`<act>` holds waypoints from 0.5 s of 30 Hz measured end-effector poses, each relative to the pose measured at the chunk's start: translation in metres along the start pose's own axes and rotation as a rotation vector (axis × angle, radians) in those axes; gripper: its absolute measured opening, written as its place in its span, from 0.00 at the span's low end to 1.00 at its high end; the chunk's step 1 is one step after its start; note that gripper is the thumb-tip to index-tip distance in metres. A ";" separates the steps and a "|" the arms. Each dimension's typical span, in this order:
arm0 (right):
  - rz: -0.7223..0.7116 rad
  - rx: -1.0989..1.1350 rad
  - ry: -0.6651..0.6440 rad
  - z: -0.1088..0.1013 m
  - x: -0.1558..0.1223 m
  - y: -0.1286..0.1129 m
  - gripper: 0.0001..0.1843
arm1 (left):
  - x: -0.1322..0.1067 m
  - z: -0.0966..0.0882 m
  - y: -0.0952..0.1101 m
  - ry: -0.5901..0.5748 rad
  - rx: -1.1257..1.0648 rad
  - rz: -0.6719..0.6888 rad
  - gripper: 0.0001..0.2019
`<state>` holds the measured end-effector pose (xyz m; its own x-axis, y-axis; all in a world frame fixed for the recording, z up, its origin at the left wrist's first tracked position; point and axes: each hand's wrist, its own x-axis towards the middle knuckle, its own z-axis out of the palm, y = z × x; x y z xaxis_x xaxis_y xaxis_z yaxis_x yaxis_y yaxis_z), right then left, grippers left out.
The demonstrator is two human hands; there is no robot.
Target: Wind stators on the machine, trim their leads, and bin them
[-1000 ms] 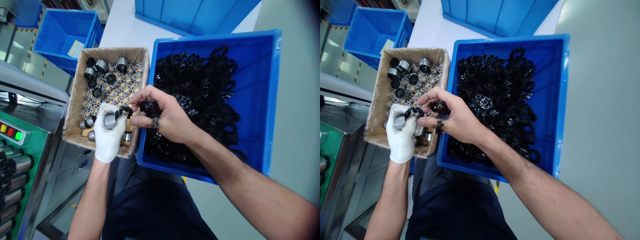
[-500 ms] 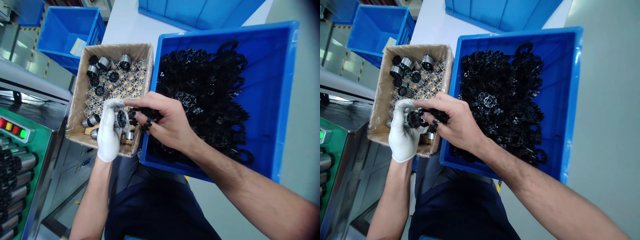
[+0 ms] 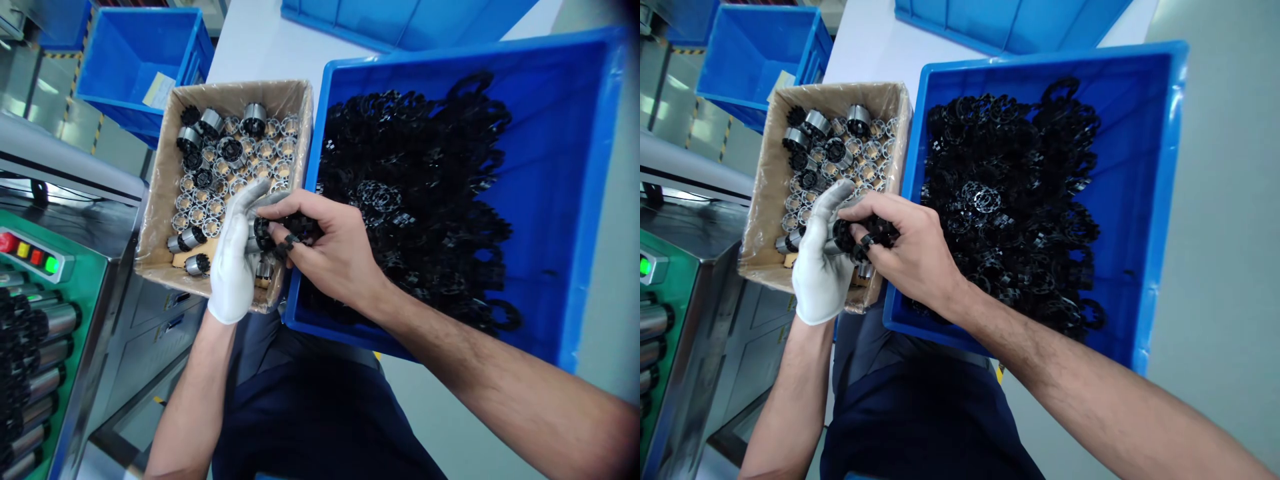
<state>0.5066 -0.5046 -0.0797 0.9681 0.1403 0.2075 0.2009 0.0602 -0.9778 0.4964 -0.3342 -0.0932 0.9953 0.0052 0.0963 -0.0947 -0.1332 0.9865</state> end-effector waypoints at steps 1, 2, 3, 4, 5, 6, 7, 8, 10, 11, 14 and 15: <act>0.004 0.004 0.011 0.001 -0.001 0.001 0.09 | 0.000 0.000 0.000 -0.004 -0.003 -0.003 0.23; -0.009 -0.002 0.023 0.001 -0.001 0.001 0.09 | 0.000 0.000 0.001 -0.007 -0.007 -0.007 0.23; -0.033 -0.016 0.034 0.001 -0.001 0.002 0.09 | 0.000 0.000 0.001 -0.011 -0.012 -0.011 0.23; -0.063 -0.033 0.042 0.001 -0.001 0.003 0.09 | 0.000 0.000 0.002 -0.015 -0.015 -0.014 0.22; -0.085 -0.046 0.049 0.001 -0.001 0.003 0.09 | 0.000 0.000 0.003 -0.019 -0.020 -0.016 0.22; -0.094 -0.050 0.054 0.002 -0.001 0.004 0.09 | 0.000 -0.001 0.003 -0.020 -0.028 -0.014 0.21; -0.087 -0.044 0.056 0.002 -0.001 0.004 0.09 | 0.000 -0.001 0.003 -0.024 -0.035 -0.011 0.21; -0.071 -0.033 0.056 0.002 -0.001 0.004 0.09 | 0.001 -0.001 0.003 -0.030 -0.040 -0.006 0.21; -0.054 -0.025 0.054 0.003 -0.001 0.004 0.09 | 0.001 -0.002 0.002 -0.038 -0.026 0.002 0.21; -0.070 -0.037 0.053 0.003 -0.001 0.003 0.09 | 0.001 -0.002 0.002 -0.037 -0.010 0.006 0.22; -0.188 -0.098 0.054 0.003 -0.001 0.003 0.10 | 0.001 -0.001 0.004 -0.031 -0.004 0.000 0.23; -0.216 -0.120 0.045 0.002 -0.001 0.002 0.10 | 0.001 0.000 0.005 -0.032 -0.003 -0.003 0.24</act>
<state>0.5056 -0.5028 -0.0821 0.9061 0.0930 0.4128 0.4173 -0.0346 -0.9081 0.4967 -0.3351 -0.0884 0.9957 -0.0264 0.0891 -0.0917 -0.1303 0.9872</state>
